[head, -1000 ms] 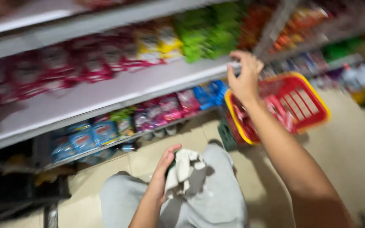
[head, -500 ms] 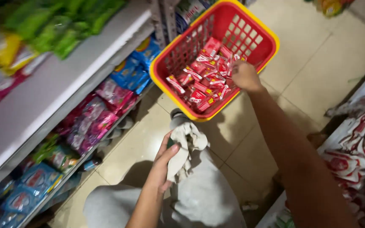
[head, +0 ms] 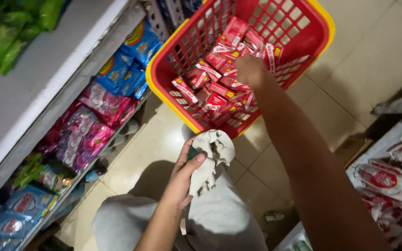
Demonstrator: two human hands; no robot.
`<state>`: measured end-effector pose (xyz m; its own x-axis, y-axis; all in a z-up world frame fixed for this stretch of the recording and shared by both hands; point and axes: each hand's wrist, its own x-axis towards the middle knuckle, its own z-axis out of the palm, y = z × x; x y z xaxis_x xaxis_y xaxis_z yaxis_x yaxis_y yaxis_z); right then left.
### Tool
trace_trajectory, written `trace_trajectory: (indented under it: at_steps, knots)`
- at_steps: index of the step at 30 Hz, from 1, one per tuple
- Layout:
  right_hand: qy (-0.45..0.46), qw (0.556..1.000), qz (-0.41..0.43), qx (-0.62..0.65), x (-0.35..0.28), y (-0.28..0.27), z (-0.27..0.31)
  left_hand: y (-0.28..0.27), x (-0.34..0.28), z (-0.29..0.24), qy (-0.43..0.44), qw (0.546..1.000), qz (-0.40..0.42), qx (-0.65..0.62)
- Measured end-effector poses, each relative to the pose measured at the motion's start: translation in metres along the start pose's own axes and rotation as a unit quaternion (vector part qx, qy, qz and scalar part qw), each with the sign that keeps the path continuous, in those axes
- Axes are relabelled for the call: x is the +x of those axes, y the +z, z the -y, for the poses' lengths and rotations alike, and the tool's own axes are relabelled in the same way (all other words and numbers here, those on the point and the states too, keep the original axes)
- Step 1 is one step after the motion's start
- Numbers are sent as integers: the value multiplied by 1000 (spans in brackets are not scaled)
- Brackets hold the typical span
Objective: Wiping boxes of red dye wax with a cloth and organizing them on a grocery shelf.
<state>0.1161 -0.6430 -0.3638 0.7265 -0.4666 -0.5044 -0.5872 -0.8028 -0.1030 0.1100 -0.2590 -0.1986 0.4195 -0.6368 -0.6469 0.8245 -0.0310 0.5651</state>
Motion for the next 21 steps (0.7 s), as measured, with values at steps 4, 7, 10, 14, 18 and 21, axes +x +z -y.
trace_trajectory:
  at_steps: [4,7,10,14,18,21]
  knots:
    - [-14,995,-85,47,-31,-37,-8,7,-29,-12,26,1000,-5,13]
    - [-22,960,-186,209,-117,-81,24,9,-57,-18,70,997,-3,34]
    - [-171,759,-308,547,-195,-50,67,-1,-87,-16,164,982,-34,88]
    - [-224,675,-336,618,-290,-23,167,-10,-141,-17,302,931,-73,192]
    - [-273,602,-164,732,-407,-52,267,-5,-202,-22,514,802,-104,288]
    - [-366,591,-117,709,-452,-58,308,-9,-247,-27,566,748,-191,287]
